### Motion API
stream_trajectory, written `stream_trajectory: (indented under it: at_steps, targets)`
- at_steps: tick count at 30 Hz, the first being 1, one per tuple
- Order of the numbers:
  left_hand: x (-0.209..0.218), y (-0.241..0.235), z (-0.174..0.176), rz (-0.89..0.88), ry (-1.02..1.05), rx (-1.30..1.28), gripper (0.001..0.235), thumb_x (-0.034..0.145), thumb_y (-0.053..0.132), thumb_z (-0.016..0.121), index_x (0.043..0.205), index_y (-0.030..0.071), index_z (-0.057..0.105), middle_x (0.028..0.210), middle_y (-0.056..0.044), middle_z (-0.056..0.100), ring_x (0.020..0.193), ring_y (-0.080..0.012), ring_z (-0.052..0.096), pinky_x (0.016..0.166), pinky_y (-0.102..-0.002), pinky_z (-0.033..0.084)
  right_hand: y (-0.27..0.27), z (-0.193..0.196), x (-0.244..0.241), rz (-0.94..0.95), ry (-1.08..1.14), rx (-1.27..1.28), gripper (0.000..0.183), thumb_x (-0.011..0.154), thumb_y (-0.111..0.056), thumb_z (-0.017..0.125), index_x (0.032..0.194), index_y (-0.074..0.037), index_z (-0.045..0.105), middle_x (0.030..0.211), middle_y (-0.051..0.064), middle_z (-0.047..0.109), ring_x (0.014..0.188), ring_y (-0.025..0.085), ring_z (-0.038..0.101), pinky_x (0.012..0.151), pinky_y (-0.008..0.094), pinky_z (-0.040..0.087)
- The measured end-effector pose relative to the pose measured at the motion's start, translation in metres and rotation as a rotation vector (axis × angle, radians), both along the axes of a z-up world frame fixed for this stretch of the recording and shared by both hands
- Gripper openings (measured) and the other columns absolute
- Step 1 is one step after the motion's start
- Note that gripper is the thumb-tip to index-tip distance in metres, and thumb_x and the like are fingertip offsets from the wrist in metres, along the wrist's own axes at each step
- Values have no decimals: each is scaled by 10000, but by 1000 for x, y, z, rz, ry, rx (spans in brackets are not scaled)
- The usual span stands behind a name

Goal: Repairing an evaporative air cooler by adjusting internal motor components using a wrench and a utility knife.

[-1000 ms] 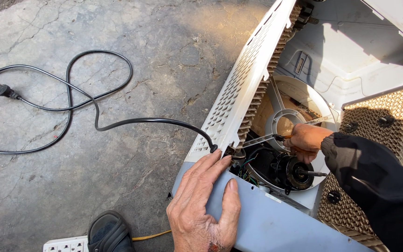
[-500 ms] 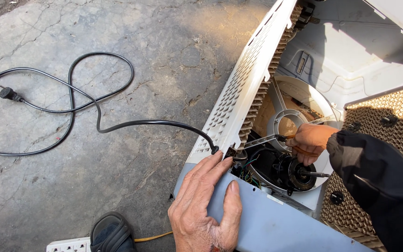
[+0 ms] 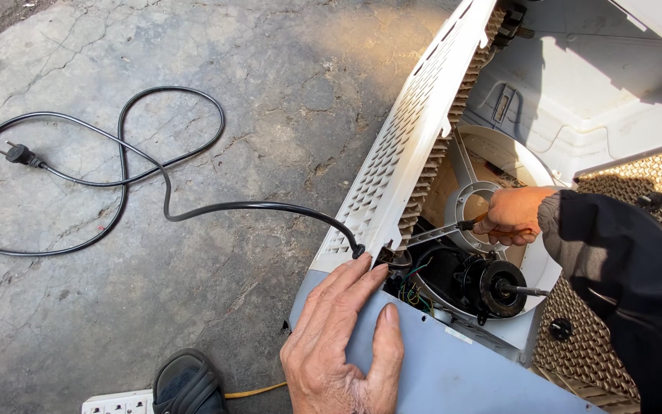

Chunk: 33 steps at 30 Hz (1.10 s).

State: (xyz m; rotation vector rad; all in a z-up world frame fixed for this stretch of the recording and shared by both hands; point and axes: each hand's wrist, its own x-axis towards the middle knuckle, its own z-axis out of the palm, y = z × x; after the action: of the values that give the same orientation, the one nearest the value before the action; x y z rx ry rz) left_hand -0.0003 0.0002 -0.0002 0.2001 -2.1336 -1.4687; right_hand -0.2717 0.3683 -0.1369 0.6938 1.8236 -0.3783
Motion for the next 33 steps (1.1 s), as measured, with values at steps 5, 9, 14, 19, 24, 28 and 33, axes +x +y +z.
stream_trajectory:
  at_steps: [5, 9, 14, 19, 24, 28, 33]
  targets:
    - [-1, 1, 2, 9, -11, 24, 287, 958, 192, 707, 1208, 113, 822, 1274, -78, 851, 1176, -245, 849, 1069, -352, 646, -6, 11, 28, 33, 155, -56, 260, 1066, -108, 728, 851, 24, 667, 641, 204, 578, 375, 217, 345, 332, 323, 238]
    - [0, 2, 1, 18, -13, 12, 288, 952, 176, 707, 1211, 119, 821, 1294, -70, 845, 1178, -242, 845, 1082, -351, 639, -15, 23, 44, 81, 218, 21, 454, 1091, -303, 772, 790, 24, 679, 580, 154, 553, 368, 215, 374, 372, 326, 236]
    - [0, 2, 1, 11, -11, 12, 284, 962, 183, 708, 1216, 118, 817, 1299, -70, 842, 1178, -244, 841, 1077, -351, 639, -20, 29, 47, 111, 244, 25, 430, 1086, -302, 770, 789, -4, 682, 575, 139, 532, 369, 203, 331, 388, 341, 187]
    - [1, 1, 0, 0, -12, 8, 294, 970, 196, 704, 1231, 114, 812, 1307, -76, 838, 1192, -254, 836, 1076, -357, 637, -27, 25, 45, 149, 285, 59, 453, 1023, -302, 846, 734, 11, 691, 551, 132, 518, 415, 218, 354, 420, 341, 217]
    - [1, 1, 0, 6, -14, -1, 297, 960, 188, 711, 1229, 121, 816, 1308, -66, 839, 1190, -243, 836, 1082, -352, 634, -27, 10, 42, 612, 270, 343, 641, 981, -569, 829, 601, -72, 688, 596, 95, 702, 592, 257, 668, 658, 383, 501]
    - [1, 1, 0, -10, -3, 18, 293, 973, 195, 706, 1233, 106, 810, 1309, -89, 837, 1199, -262, 836, 1089, -364, 633, -38, 48, 46, 213, 234, 92, 502, 1078, -354, 807, 749, 5, 685, 573, 129, 569, 386, 206, 365, 393, 328, 249]
    - [0, 2, 1, 20, -9, 3, 282, 965, 196, 705, 1211, 123, 821, 1286, -57, 846, 1177, -239, 843, 1067, -350, 646, -42, 41, 44, 413, 238, 130, 552, 1072, -365, 799, 664, -20, 661, 562, 122, 611, 456, 243, 507, 486, 347, 395]
